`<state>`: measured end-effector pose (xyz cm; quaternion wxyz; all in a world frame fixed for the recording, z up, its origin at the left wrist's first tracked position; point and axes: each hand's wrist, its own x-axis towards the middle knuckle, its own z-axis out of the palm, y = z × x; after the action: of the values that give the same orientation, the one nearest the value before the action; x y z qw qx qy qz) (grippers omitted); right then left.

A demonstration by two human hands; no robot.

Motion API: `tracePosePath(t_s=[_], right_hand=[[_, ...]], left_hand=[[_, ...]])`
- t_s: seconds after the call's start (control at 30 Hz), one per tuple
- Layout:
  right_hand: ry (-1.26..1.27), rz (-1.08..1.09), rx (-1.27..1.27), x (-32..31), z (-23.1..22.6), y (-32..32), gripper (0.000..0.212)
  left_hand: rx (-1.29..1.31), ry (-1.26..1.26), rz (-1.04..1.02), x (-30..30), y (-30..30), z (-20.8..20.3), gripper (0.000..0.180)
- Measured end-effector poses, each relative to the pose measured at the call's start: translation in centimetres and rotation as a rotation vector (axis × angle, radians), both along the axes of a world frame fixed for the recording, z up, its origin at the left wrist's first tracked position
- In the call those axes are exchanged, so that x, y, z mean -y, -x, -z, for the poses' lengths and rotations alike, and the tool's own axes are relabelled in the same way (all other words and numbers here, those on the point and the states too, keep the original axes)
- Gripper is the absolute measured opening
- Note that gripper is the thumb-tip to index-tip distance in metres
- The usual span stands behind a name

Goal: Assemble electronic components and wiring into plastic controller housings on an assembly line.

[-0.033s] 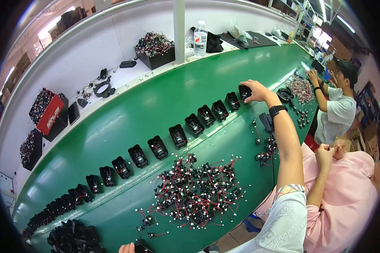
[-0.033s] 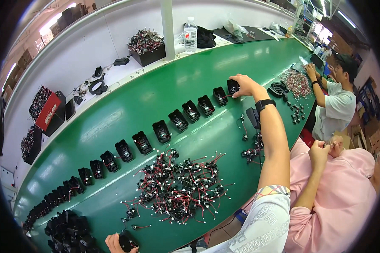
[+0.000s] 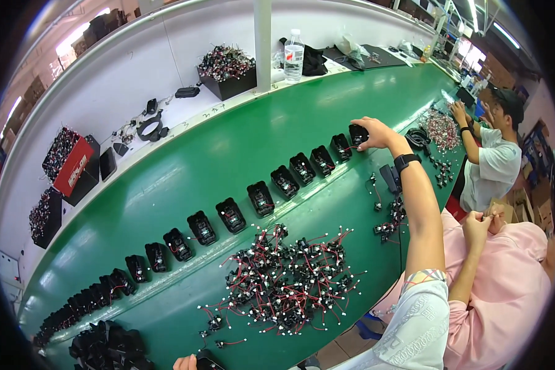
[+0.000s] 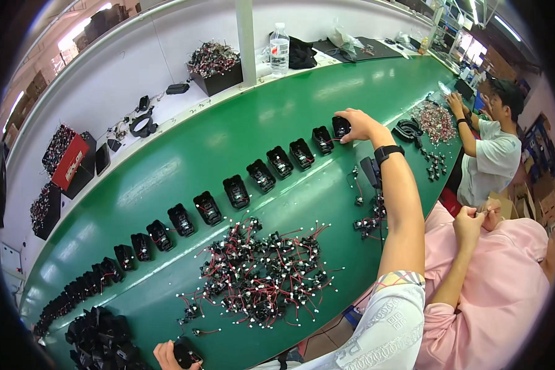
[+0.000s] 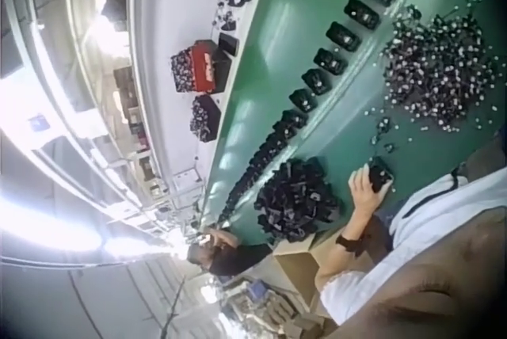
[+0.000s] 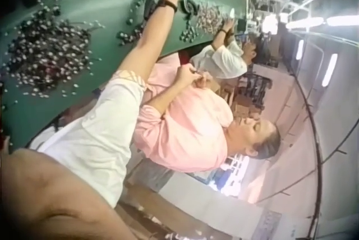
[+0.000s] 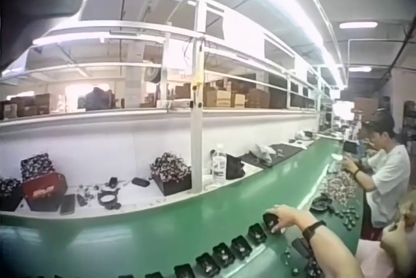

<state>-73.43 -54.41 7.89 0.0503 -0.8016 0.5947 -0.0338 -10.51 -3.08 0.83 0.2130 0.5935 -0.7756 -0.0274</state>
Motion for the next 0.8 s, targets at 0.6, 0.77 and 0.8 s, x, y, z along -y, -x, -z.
tracePosePath(t_s=[0.6,0.77,0.8], right_hand=[[0.017,0.201,0.115,-2.6,1.0,1.6,0.107],[0.136,0.244,0.089,-2.4,3.3,1.5,0.094],[0.129,0.252,0.126,-2.0,3.5,1.4,0.094]], left_hand=[[0.000,-0.001,-0.008,0.0,0.0,0.1,0.091],[-0.001,-0.002,-0.004,0.1,0.1,0.0,0.091],[-0.004,-0.005,-0.006,0.1,0.2,-0.1,0.091]])
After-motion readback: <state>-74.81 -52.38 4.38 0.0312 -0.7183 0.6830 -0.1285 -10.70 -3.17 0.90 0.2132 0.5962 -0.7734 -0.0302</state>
